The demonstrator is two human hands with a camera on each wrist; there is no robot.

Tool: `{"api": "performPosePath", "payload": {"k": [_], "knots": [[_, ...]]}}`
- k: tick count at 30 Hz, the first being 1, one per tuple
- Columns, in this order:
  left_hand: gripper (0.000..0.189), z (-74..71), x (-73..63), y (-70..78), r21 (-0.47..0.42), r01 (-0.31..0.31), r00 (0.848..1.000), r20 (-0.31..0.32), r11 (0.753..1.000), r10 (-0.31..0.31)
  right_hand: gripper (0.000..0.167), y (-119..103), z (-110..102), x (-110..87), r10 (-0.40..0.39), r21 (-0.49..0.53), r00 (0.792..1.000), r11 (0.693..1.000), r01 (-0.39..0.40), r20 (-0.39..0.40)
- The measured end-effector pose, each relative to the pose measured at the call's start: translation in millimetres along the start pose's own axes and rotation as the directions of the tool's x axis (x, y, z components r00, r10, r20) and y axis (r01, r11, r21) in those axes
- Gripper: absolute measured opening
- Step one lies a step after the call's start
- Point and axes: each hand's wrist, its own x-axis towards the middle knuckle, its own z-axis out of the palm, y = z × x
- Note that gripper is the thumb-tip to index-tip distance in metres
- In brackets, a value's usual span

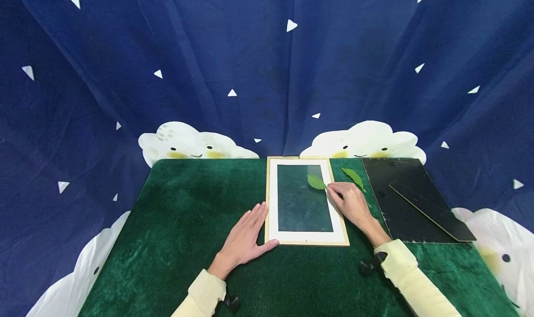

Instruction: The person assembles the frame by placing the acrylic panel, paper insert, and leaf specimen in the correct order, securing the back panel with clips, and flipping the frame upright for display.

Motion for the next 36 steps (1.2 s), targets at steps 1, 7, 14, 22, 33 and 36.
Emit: {"api": "performPosePath", "payload": {"k": [1,7,14,22,33,36], "knots": [[0.105,-0.4,0.4,0.0,-0.002,0.0,1.0,-0.003,1.0,0.0,0.016,0.4,1.0,3.2,-0.004,0.002,1.0,1.0,0.004,0.001],[0.105,0.0,-0.5,-0.9,-0.007,-0.002,1.0,-0.002,1.0,0.002,0.017,2.9,9.2,18.5,-0.022,0.04,0.999,0.999,0.021,0.025],[0.104,0.1,1.4,-1.4,-0.003,-0.003,1.0,0.002,1.0,0.003,0.018,3.5,15.5,33.7,-0.024,0.052,0.999,0.998,0.022,0.031],[0.106,0.9,0.1,-0.3,0.0,0.006,1.0,0.015,1.0,-0.006,0.019,6.7,29.3,42.3,-0.026,0.035,0.997,0.999,0.024,0.076],[0.106,1.1,0.7,-0.1,0.006,0.008,1.0,0.014,1.0,-0.008,0.018,8.7,40.6,51.7,0.007,0.049,0.99,0.999,-0.014,0.14],[0.106,1.7,0.9,-0.6,0.011,0.008,1.0,0.01,1.0,-0.008,0.019,8.8,42.5,55.0,0.022,0.034,0.987,0.999,-0.028,0.16]]}}
